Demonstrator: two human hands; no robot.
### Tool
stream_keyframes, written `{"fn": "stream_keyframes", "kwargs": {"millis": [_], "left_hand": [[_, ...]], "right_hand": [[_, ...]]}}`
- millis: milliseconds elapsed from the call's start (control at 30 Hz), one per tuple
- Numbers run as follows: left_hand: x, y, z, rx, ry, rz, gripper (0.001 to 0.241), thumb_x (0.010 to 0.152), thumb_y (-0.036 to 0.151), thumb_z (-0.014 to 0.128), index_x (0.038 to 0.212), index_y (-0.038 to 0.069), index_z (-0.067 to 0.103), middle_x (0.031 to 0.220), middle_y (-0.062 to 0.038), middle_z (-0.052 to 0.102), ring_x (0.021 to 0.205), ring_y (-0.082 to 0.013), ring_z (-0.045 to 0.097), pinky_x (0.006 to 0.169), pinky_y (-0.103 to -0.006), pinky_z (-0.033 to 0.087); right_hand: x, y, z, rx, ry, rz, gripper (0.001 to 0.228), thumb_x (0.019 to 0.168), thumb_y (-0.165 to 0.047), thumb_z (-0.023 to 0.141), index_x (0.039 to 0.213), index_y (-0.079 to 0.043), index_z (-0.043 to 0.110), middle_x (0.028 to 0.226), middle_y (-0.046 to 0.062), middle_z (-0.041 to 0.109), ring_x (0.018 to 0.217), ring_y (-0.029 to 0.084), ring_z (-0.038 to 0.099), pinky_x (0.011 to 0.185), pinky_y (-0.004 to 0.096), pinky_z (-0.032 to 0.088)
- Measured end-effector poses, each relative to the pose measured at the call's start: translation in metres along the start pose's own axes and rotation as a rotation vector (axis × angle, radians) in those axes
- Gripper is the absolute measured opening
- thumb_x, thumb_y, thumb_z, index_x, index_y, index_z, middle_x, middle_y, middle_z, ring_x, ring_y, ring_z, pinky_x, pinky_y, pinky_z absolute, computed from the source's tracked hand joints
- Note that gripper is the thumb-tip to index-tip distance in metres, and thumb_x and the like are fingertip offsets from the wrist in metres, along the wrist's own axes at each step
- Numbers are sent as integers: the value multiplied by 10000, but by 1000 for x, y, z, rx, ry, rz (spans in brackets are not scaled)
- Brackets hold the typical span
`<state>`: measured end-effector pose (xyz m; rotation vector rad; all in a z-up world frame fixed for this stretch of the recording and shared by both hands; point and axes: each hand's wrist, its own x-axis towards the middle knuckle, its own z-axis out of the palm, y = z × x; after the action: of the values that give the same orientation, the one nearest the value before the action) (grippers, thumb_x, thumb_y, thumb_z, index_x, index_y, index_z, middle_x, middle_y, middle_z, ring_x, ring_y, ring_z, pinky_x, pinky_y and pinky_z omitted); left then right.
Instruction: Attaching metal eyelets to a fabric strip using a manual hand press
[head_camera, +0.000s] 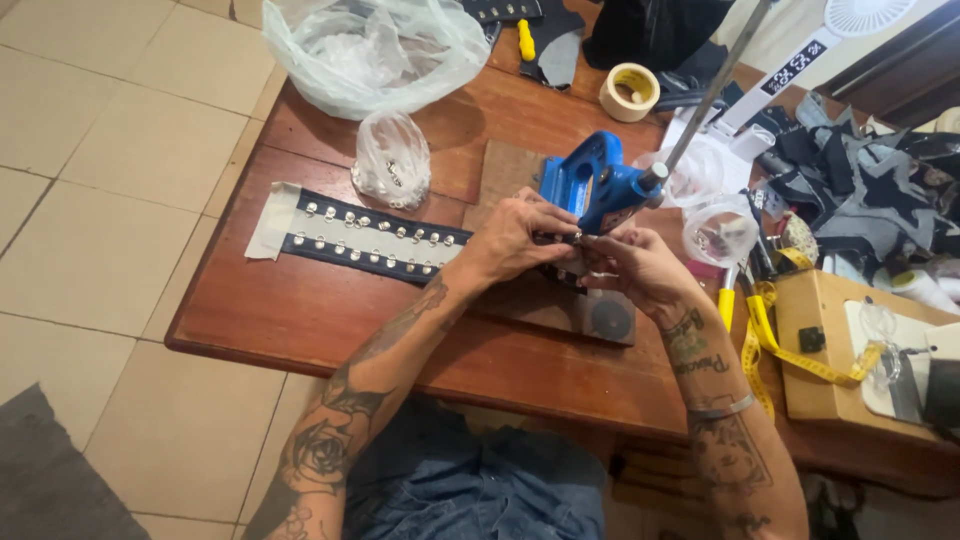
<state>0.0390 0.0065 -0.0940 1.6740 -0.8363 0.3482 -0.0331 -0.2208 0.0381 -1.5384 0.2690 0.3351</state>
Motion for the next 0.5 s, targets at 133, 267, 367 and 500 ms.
{"fn": "stream_keyframes", "kwargs": {"millis": [133, 267, 367, 500], "left_hand": [[-2, 2, 0, 1, 2, -7, 357, 962, 391, 1037, 1300, 293, 982, 1372, 80, 948, 1264, -188, 804, 1078, -278, 571], [-3, -2, 4, -19, 4, -5, 366, 961, 389, 1034, 1306, 283, 979, 1369, 75, 949, 1273, -208, 806, 1097, -296, 578], [-2, -10, 5, -33, 7, 2, 365, 955, 410, 1045, 1297, 295, 984, 1356, 66, 953, 1268, -226, 805, 1103, -321, 595], [-4, 1, 1, -28, 16, -12, 362, 954, 377, 1037, 1290, 258, 981, 1358, 24, 953, 1272, -273, 812, 1096, -351, 605]], "right_hand": [[8, 10, -6, 1, -3, -14, 205, 1079, -47, 911, 938, 47, 796, 892, 204, 819, 788, 307, 886, 766, 700, 767], [22, 25, -26, 69, 5, 31, 196, 1088, -25, 890, 938, 54, 791, 895, 194, 809, 812, 332, 903, 783, 667, 770], [29, 30, -26, 148, 7, 23, 239, 1110, -20, 865, 915, 65, 755, 876, 224, 774, 792, 360, 889, 770, 729, 754], [30, 31, -27, 86, 21, 32, 246, 1107, -27, 872, 899, 44, 761, 867, 184, 780, 784, 310, 877, 773, 680, 768]]}}
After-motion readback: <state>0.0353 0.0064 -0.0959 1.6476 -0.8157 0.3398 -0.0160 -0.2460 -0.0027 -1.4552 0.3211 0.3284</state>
